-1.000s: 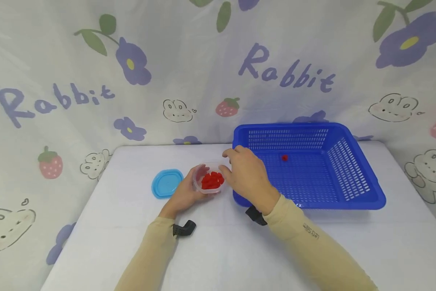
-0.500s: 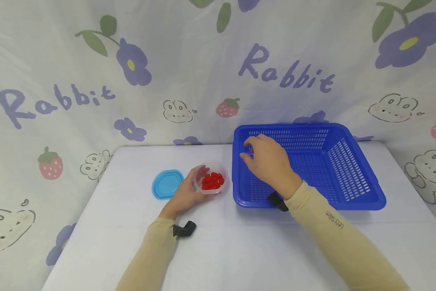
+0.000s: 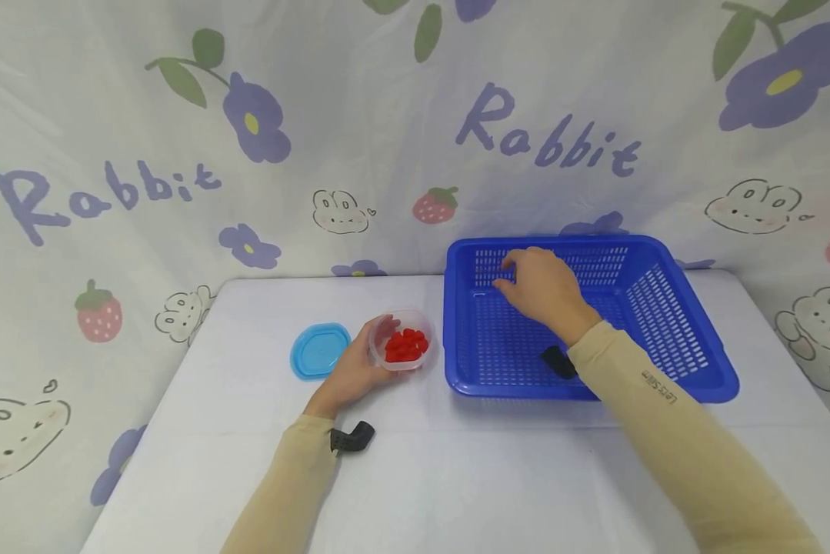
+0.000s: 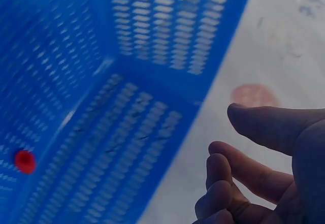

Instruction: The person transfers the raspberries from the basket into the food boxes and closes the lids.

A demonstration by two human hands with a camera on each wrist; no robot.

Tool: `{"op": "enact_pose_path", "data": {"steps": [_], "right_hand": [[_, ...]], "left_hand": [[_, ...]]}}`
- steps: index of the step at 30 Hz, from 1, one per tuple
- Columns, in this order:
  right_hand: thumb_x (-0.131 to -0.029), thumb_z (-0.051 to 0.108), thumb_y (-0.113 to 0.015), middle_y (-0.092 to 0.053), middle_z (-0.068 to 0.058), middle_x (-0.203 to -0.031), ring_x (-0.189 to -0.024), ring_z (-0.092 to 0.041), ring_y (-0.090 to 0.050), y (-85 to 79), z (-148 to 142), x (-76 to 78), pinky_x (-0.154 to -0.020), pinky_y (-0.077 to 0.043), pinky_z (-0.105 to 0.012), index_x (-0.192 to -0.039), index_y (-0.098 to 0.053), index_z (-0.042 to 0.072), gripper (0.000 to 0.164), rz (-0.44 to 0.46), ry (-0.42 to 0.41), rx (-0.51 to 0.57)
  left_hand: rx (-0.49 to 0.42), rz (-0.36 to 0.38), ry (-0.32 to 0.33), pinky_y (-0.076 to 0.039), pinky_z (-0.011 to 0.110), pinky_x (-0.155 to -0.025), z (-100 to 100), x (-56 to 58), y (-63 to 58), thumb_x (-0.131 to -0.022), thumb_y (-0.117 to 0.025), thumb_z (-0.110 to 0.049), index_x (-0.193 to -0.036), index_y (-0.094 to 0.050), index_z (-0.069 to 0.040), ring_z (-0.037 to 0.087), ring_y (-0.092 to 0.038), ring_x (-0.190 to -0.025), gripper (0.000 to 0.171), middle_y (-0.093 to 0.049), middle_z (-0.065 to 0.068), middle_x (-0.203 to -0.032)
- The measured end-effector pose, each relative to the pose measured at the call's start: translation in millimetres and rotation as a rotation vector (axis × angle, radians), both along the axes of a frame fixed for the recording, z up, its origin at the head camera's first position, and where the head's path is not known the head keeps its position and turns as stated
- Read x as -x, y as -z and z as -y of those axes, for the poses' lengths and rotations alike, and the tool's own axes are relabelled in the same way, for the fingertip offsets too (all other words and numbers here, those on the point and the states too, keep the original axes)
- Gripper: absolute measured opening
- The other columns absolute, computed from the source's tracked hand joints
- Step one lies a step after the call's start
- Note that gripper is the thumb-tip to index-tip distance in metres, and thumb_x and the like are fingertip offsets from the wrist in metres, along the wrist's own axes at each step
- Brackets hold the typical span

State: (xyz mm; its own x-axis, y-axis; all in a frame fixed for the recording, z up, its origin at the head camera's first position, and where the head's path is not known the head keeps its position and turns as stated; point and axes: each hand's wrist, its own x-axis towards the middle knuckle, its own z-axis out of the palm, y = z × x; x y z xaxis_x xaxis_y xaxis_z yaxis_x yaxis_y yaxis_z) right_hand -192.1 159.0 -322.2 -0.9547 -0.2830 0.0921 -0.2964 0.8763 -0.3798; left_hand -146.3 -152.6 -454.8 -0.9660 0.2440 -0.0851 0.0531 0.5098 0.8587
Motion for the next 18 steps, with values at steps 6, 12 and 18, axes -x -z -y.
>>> {"op": "enact_pose_path", "data": {"steps": [6,12,18], "right_hand": [[-0.086,0.025,-0.064,-0.066,-0.008,-0.074,-0.055,-0.016,-0.057,11.3,-19,14.0,-0.056,-0.049,-0.04,-0.109,-0.063,-0.002,0.036,0.084,0.014,-0.024],[-0.086,0.028,-0.063,-0.068,-0.007,-0.071,-0.062,-0.02,-0.062,27.2,-37,28.3,-0.065,-0.051,-0.047,-0.113,-0.061,-0.004,0.042,0.161,0.026,-0.087],[-0.085,0.027,-0.063,-0.067,-0.02,-0.094,-0.085,-0.038,-0.062,35.4,-51,37.9,-0.076,-0.047,-0.054,-0.11,-0.061,-0.006,0.041,0.214,0.004,-0.144]], "left_hand": [[0.009,-0.003,0.007,-0.043,0.048,-0.095,-1,-0.6,-0.1,-0.066,-0.079,-0.047,-0.141,-0.026,-0.037,0.011,-0.035,-0.128,0.092,-0.039,-0.017,-0.138],[0.013,-0.01,-0.002,-0.043,0.048,-0.094,-1,-1.0,-1.8,-0.066,-0.08,-0.044,-0.14,-0.026,-0.038,0.01,-0.035,-0.128,0.092,-0.039,-0.017,-0.137],[0.018,-0.011,-0.009,-0.044,0.048,-0.094,-1,-1.5,-1.9,-0.067,-0.081,-0.039,-0.139,-0.026,-0.039,0.009,-0.035,-0.127,0.091,-0.039,-0.018,-0.136]]}}
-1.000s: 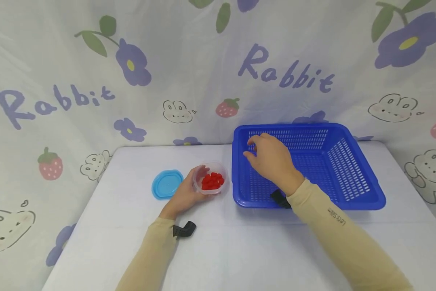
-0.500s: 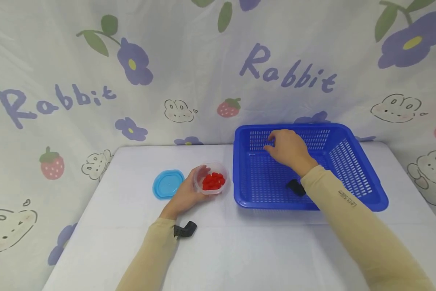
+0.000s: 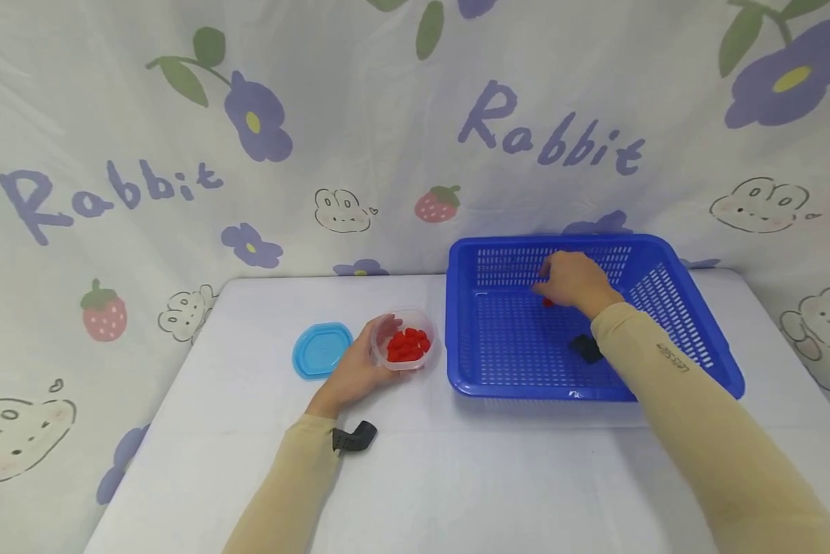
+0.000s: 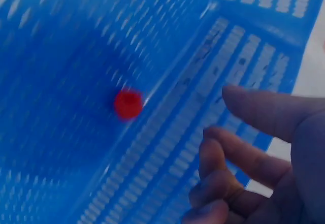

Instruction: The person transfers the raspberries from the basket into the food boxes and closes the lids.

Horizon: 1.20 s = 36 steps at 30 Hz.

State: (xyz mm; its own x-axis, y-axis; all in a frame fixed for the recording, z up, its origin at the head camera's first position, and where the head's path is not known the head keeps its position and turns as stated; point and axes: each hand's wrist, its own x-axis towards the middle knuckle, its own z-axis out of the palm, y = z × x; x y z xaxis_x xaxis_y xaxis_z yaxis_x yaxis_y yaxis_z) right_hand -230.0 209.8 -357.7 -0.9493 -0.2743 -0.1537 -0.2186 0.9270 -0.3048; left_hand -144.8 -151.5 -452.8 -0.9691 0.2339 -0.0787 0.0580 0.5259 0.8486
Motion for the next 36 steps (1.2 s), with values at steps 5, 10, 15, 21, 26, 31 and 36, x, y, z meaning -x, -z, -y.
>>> {"op": "enact_pose_path", "data": {"steps": [5,10,15,21,26,31,36], "right_hand": [[-0.084,0.026,-0.065,-0.064,-0.023,-0.103,-0.093,-0.043,-0.058,6.8,-10,8.8,-0.08,-0.046,-0.055,-0.111,-0.061,-0.005,0.041,0.06,-0.043,-0.019],[-0.081,0.026,-0.069,-0.067,-0.015,-0.091,-0.088,-0.036,-0.061,18.1,-19,16.1,-0.078,-0.047,-0.052,-0.108,-0.062,-0.004,0.041,0.097,-0.104,-0.013],[-0.077,0.022,-0.072,-0.067,-0.012,-0.086,-0.085,-0.033,-0.061,21.9,-18,18.4,-0.079,-0.046,-0.052,-0.104,-0.064,-0.004,0.038,0.078,-0.16,0.011],[-0.073,0.018,-0.074,-0.066,-0.013,-0.086,-0.085,-0.035,-0.061,27.3,-17,18.3,-0.079,-0.047,-0.052,-0.1,-0.065,-0.002,0.035,0.078,-0.182,-0.022],[-0.071,0.015,-0.074,-0.066,-0.013,-0.088,-0.087,-0.036,-0.06,33.8,-17,18.1,-0.08,-0.047,-0.051,-0.099,-0.066,0.001,0.032,0.074,-0.192,-0.068],[-0.072,0.013,-0.073,-0.066,-0.011,-0.087,-0.085,-0.033,-0.06,35.1,-14,16.6,-0.078,-0.048,-0.05,-0.098,-0.067,0.002,0.029,0.068,-0.171,-0.105],[-0.072,0.011,-0.072,-0.066,-0.012,-0.088,-0.083,-0.031,-0.06,34.7,-13,14.7,-0.076,-0.049,-0.049,-0.1,-0.067,0.002,0.03,0.072,-0.146,-0.127]], "left_hand": [[-0.006,0.001,0.004,-0.044,0.048,-0.094,0,0.4,0.3,-0.067,-0.081,-0.041,-0.14,-0.026,-0.039,0.01,-0.035,-0.128,0.091,-0.039,-0.018,-0.136],[-0.012,0.005,0.021,-0.044,0.047,-0.095,0,1.8,2.1,-0.066,-0.079,-0.048,-0.142,-0.026,-0.035,0.01,-0.035,-0.128,0.093,-0.039,-0.017,-0.137],[-0.01,0.007,0.012,-0.044,0.046,-0.095,0,2.4,1.8,-0.065,-0.08,-0.046,-0.141,-0.027,-0.036,0.009,-0.036,-0.127,0.093,-0.04,-0.017,-0.136],[-0.032,0.004,0.013,-0.044,0.047,-0.094,0,1.6,1.2,-0.065,-0.082,-0.042,-0.14,-0.027,-0.038,0.008,-0.036,-0.126,0.093,-0.04,-0.019,-0.135],[-0.026,-0.004,0.013,-0.044,0.047,-0.094,0,1.5,2.0,-0.065,-0.081,-0.045,-0.139,-0.027,-0.039,0.008,-0.036,-0.126,0.092,-0.04,-0.019,-0.135],[-0.022,-0.01,0.015,-0.043,0.047,-0.095,1,1.3,2.0,-0.065,-0.081,-0.046,-0.139,-0.027,-0.039,0.008,-0.037,-0.126,0.092,-0.041,-0.018,-0.135],[-0.022,-0.004,0.017,-0.044,0.047,-0.094,0,1.6,2.5,-0.065,-0.08,-0.046,-0.139,-0.027,-0.039,0.009,-0.037,-0.126,0.091,-0.041,-0.018,-0.136]]}}
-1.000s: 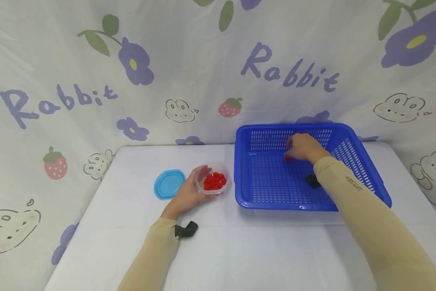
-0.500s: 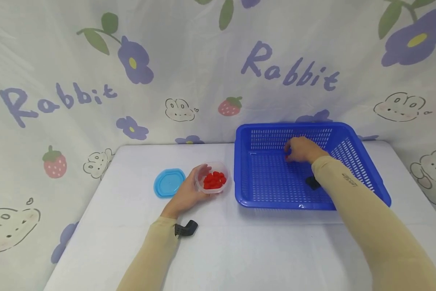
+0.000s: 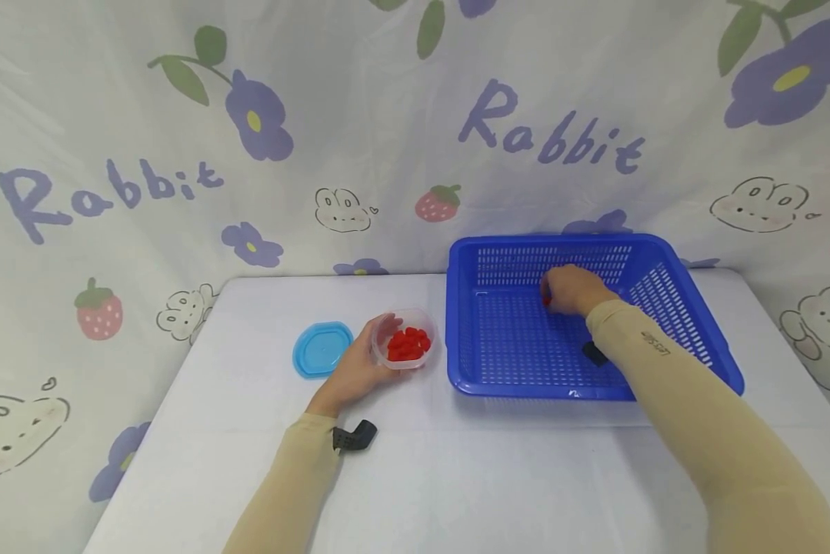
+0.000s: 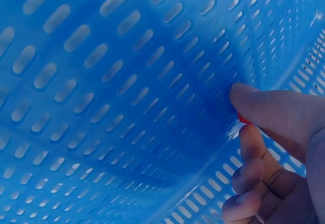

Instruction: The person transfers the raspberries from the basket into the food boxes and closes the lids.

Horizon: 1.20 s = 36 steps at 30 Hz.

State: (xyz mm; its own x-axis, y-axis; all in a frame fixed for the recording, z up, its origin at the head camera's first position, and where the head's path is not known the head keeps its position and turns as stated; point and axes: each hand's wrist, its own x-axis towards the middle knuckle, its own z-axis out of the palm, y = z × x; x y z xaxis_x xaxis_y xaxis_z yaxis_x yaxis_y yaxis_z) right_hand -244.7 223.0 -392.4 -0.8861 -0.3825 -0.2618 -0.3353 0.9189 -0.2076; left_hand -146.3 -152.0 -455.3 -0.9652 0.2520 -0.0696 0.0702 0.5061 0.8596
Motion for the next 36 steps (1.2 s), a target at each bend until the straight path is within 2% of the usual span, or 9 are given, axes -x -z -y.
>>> {"op": "enact_pose_path", "data": {"steps": [11,21,30,36], "right_hand": [[-0.071,0.01,-0.072,-0.066,-0.014,-0.087,-0.083,-0.032,-0.061,-2.7,1,-1.0,-0.074,-0.049,-0.05,-0.095,-0.067,0.004,0.025,-0.021,-0.007,-0.025],[-0.074,0.018,-0.073,-0.066,-0.013,-0.086,-0.08,-0.032,-0.061,-6.1,2,-4.7,-0.072,-0.05,-0.05,-0.088,-0.068,0.005,0.02,-0.031,0.011,-0.006],[-0.077,0.025,-0.072,-0.067,-0.012,-0.089,-0.08,-0.031,-0.061,-15.6,5,-6.7,-0.071,-0.05,-0.05,-0.09,-0.069,0.007,0.022,-0.028,0.098,0.019],[-0.077,0.028,-0.071,-0.066,-0.01,-0.085,-0.076,-0.029,-0.061,-22.0,8,-6.2,-0.066,-0.05,-0.05,-0.089,-0.069,0.008,0.023,-0.053,0.1,0.034]], "left_hand": [[-0.003,0.002,0.003,-0.044,0.047,-0.094,1,0.2,0.1,-0.065,-0.08,-0.045,-0.14,-0.026,-0.037,0.011,-0.035,-0.128,0.093,-0.039,-0.017,-0.137],[-0.014,0.016,0.006,-0.045,0.045,-0.094,1,-0.6,0.2,-0.065,-0.08,-0.046,-0.142,-0.026,-0.034,0.01,-0.036,-0.127,0.095,-0.04,-0.016,-0.137],[-0.004,0.023,-0.004,-0.046,0.043,-0.093,0,-2.1,-0.5,-0.064,-0.08,-0.047,-0.142,-0.026,-0.034,0.009,-0.036,-0.126,0.095,-0.04,-0.016,-0.137],[-0.002,0.016,-0.008,-0.045,0.046,-0.094,0,-2.7,-3.4,-0.065,-0.08,-0.045,-0.141,-0.027,-0.036,0.011,-0.036,-0.127,0.093,-0.04,-0.016,-0.137]]}}
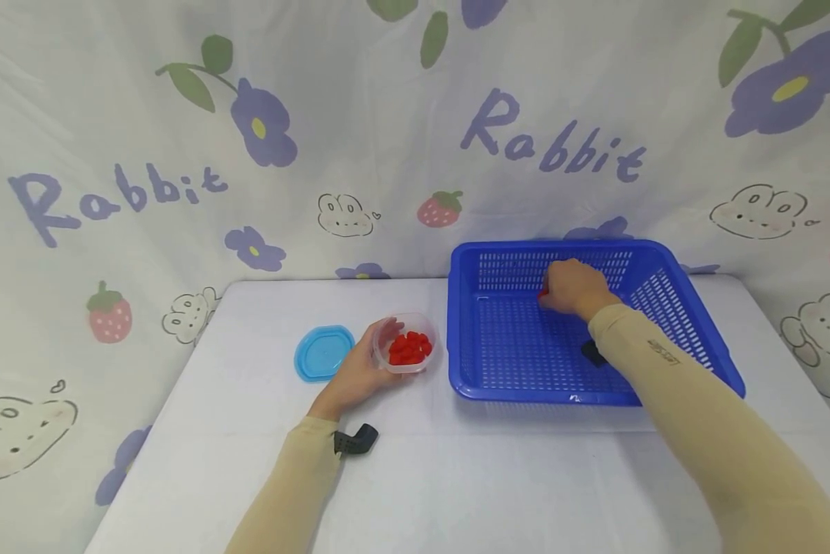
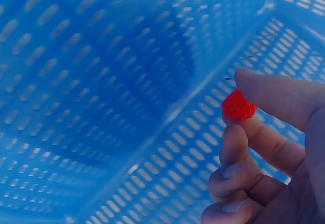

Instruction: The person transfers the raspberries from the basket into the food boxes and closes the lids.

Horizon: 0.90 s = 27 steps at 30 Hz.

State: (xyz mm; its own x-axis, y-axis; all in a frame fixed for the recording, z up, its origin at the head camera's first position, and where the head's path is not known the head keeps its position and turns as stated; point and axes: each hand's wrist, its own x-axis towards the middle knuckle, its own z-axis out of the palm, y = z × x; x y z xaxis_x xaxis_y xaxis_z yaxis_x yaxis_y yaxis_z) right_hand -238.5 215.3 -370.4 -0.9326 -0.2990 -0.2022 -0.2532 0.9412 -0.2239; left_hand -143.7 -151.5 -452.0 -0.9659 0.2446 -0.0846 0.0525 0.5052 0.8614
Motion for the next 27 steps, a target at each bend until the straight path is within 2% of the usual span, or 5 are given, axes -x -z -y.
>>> {"op": "enact_pose_path", "data": {"steps": [6,9,13,17,27], "right_hand": [[-0.079,0.029,-0.069,-0.067,-0.01,-0.087,-0.077,-0.03,-0.061,-11.5,6,-4.7,-0.065,-0.05,-0.051,-0.094,-0.068,0.006,0.027,-0.042,-0.001,0.009],[-0.08,0.03,-0.067,-0.067,-0.011,-0.087,-0.075,-0.03,-0.061,-19.9,10,-10.3,-0.061,-0.05,-0.048,-0.097,-0.068,0.006,0.029,-0.059,0.007,0.018],[-0.082,0.033,-0.065,-0.066,-0.005,-0.076,-0.063,-0.023,-0.057,-31.7,17,-19.1,-0.049,-0.047,-0.039,-0.098,-0.068,0.007,0.03,-0.077,0.026,0.06],[-0.084,0.036,-0.063,-0.064,-0.001,-0.069,-0.058,-0.02,-0.054,-40.1,23,-26.1,-0.043,-0.043,-0.034,-0.099,-0.067,0.007,0.033,-0.083,0.041,0.089],[-0.085,0.038,-0.062,-0.066,-0.003,-0.076,-0.052,-0.016,-0.052,-59.3,33,-50.7,-0.041,-0.042,-0.032,-0.101,-0.066,0.007,0.035,-0.107,0.072,0.179]], "left_hand": [[-0.007,0.006,-0.01,-0.045,0.044,-0.093,0,-0.7,0.5,-0.065,-0.081,-0.044,-0.14,-0.027,-0.037,0.009,-0.037,-0.126,0.092,-0.041,-0.017,-0.136],[-0.002,0.005,-0.014,-0.045,0.045,-0.094,0,-0.8,0.3,-0.065,-0.081,-0.042,-0.139,-0.028,-0.038,0.007,-0.037,-0.125,0.091,-0.041,-0.018,-0.135],[0.001,0.004,-0.011,-0.045,0.045,-0.094,0,-0.7,-0.2,-0.066,-0.081,-0.042,-0.139,-0.027,-0.039,0.008,-0.037,-0.125,0.091,-0.041,-0.018,-0.135],[-0.006,0.007,-0.005,-0.046,0.044,-0.093,0,-0.6,0.0,-0.066,-0.081,-0.042,-0.14,-0.026,-0.037,0.01,-0.037,-0.126,0.093,-0.04,-0.016,-0.136],[-0.016,0.014,0.012,-0.044,0.044,-0.094,1,0.2,-0.6,-0.066,-0.08,-0.044,-0.142,-0.025,-0.036,0.009,-0.036,-0.126,0.094,-0.04,-0.017,-0.137]]}}
